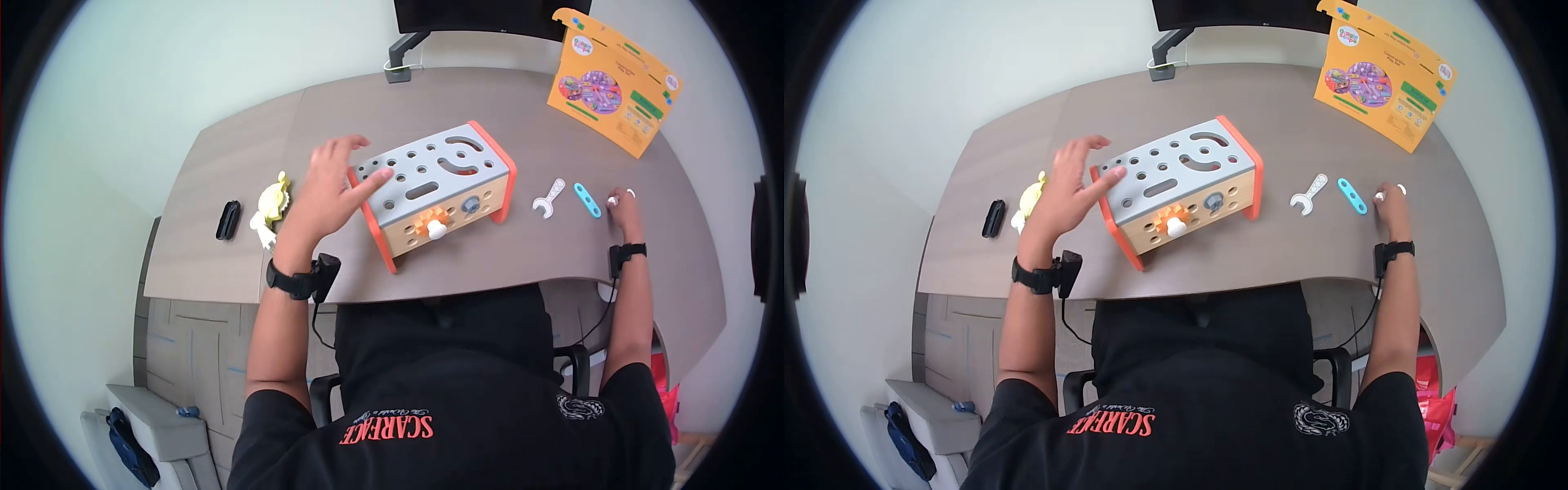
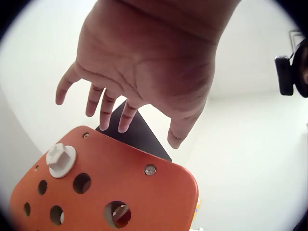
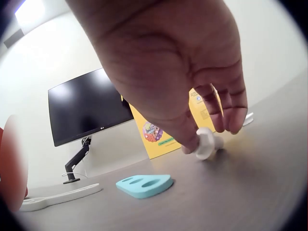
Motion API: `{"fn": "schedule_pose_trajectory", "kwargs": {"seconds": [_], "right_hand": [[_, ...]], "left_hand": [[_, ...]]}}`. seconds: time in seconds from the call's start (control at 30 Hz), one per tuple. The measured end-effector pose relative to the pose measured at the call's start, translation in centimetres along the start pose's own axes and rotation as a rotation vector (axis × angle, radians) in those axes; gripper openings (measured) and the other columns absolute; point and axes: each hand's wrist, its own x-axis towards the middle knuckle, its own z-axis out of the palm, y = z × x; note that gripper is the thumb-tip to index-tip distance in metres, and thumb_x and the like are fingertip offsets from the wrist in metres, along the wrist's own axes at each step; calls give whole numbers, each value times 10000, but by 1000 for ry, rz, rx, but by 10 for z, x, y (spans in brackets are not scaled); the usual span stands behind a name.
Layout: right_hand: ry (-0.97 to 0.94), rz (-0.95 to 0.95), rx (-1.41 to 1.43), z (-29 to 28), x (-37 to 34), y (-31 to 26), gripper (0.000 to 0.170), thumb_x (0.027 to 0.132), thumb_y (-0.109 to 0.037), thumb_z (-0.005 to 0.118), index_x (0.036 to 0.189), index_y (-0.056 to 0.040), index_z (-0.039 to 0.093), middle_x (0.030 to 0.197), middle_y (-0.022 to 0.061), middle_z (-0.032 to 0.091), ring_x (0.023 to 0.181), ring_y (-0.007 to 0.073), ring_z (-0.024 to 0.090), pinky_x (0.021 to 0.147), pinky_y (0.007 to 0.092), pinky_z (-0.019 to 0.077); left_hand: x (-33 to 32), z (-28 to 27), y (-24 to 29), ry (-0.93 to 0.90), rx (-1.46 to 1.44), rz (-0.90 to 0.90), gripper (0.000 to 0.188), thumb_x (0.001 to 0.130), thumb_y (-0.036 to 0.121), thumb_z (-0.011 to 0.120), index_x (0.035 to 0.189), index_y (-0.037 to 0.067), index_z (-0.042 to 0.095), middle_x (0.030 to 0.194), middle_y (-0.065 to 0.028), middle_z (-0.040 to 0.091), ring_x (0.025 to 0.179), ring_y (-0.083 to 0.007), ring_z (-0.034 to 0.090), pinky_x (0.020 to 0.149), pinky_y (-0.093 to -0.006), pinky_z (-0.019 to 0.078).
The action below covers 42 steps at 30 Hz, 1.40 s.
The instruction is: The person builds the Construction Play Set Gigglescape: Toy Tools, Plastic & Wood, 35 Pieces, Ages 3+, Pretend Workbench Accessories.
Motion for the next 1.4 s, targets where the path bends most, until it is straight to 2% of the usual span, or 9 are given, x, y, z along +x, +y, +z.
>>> {"fn": "schedule_pose_trajectory", "kwargs": {"seconds": [0.17,0.27,0.37,0.53,0.83,0.87,1.17,1.27,1.4], "right_hand": [[29,9,2,2,-5,-5,231,831,-48,759,1055,2,732,1049,253,725,1010,451,697,888,487,567],[257,-122,-79,-8,-5,-17,222,807,-17,723,1026,15,732,1083,258,717,984,466,683,891,473,565],[110,-97,153,-46,7,-59,258,899,-84,755,1144,-10,728,1137,205,714,987,334,720,887,395,567],[-121,-416,791,-119,-28,-209,210,1020,-34,671,1226,-5,697,1228,89,695,1079,176,715,963,312,584],[-251,-952,499,-116,-47,-326,208,992,9,661,1195,8,705,1107,109,694,1005,237,738,882,336,616],[-237,-992,516,-112,-48,-332,213,950,26,668,1155,-9,718,1061,143,700,943,310,714,813,426,580],[-244,-1069,338,-97,-37,-346,204,923,49,676,1115,16,738,1032,159,715,944,336,716,805,413,586],[-159,-1073,283,-100,-40,-350,143,923,-63,739,1029,34,730,957,167,700,884,347,694,741,428,556],[-193,-888,96,-102,-41,-361,412,950,-369,752,841,23,692,838,166,668,770,349,641,652,449,498]], "left_hand": [[11,19,19,-185,155,-59,798,912,644,729,1437,61,586,1380,-209,590,1341,-369,521,1099,-461,474],[12,29,17,-179,103,-16,858,878,679,743,1454,65,580,1394,-225,583,1356,-394,524,1103,-486,477],[11,31,19,-199,33,-42,906,838,725,745,1433,56,604,1422,-235,590,1376,-399,521,1115,-503,477],[9,34,17,-175,71,-5,1101,704,787,806,1503,66,574,1449,-219,588,1371,-384,529,1132,-480,471],[10,35,15,-176,104,5,1186,636,839,806,1523,87,572,1431,-202,604,1333,-366,547,1122,-466,475],[10,37,13,-175,106,7,1185,637,841,804,1524,90,572,1429,-201,605,1330,-366,549,1120,-466,476],[9,35,14,-203,112,11,1167,690,821,786,1524,38,551,1449,-199,583,1348,-366,517,1138,-475,456],[10,36,14,-201,111,1,1168,690,824,781,1525,40,552,1451,-200,582,1349,-367,517,1137,-475,458],[9,35,15,-216,125,-11,1158,697,822,774,1524,41,555,1455,-200,578,1354,-366,512,1136,-470,462]]}}
